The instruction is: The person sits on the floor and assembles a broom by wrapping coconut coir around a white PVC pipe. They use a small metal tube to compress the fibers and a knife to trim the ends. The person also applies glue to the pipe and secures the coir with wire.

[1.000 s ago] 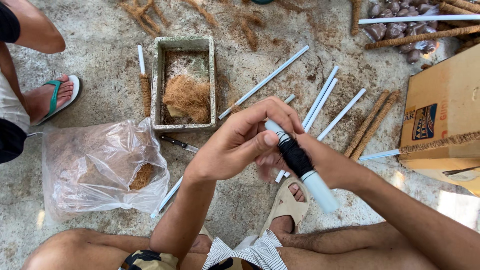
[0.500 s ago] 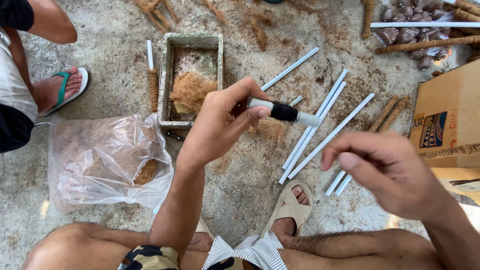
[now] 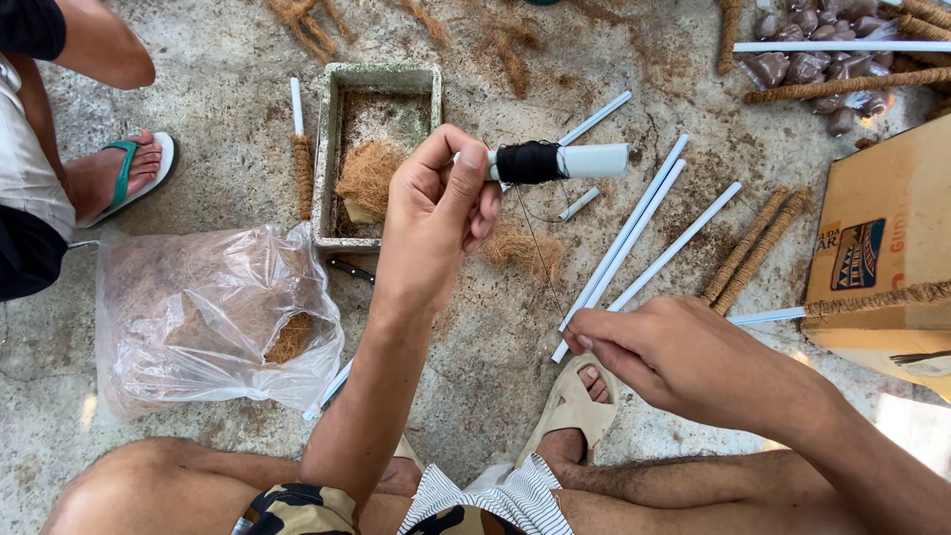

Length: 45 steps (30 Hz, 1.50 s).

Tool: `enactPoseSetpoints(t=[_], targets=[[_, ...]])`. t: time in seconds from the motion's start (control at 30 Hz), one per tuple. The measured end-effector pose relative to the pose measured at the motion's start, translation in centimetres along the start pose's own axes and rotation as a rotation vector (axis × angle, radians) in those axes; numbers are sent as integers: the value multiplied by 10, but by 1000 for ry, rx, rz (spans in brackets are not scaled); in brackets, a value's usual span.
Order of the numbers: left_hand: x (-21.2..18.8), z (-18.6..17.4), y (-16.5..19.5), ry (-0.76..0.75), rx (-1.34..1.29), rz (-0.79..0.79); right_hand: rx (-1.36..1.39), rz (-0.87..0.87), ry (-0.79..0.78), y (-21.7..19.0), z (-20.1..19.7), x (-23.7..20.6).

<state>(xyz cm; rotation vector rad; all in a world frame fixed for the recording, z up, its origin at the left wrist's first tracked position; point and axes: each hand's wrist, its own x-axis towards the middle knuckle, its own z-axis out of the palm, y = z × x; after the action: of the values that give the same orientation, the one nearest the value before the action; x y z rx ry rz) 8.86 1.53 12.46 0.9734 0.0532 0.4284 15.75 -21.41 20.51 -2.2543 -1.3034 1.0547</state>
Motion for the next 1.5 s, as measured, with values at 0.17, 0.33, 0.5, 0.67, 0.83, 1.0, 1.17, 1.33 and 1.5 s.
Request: enactPoseSetpoints(t=[0.17,0.33,0.5,0.67,0.83,1.0,1.17,1.33,1.5], targets=[[1,-2,8,-289,-283,-95,-195,155,43,19,2,11],[2,-24,48,-784,204,-100,99,103,589,52,-14,10],[11,-27,38,-413,852,-46,543,-213,651,58,-26,-19],[21,-18,7,21,861,43,401,-320,233,22,-10,-32],[22,-21,-7,149,575,83,239,-145,-182,-9,6,-22],[27,-36,-10,117,222,90,-194,-65,-344,-17,21,-5],[27,-48,-5,68,-1,82,-511,220,-366,12,37,10],[23,-38,-7,1,-190,21,-715,267,-450,42,55,19],[18,-37,9,-180,-33,51,-715,477,-409,54,32,29]])
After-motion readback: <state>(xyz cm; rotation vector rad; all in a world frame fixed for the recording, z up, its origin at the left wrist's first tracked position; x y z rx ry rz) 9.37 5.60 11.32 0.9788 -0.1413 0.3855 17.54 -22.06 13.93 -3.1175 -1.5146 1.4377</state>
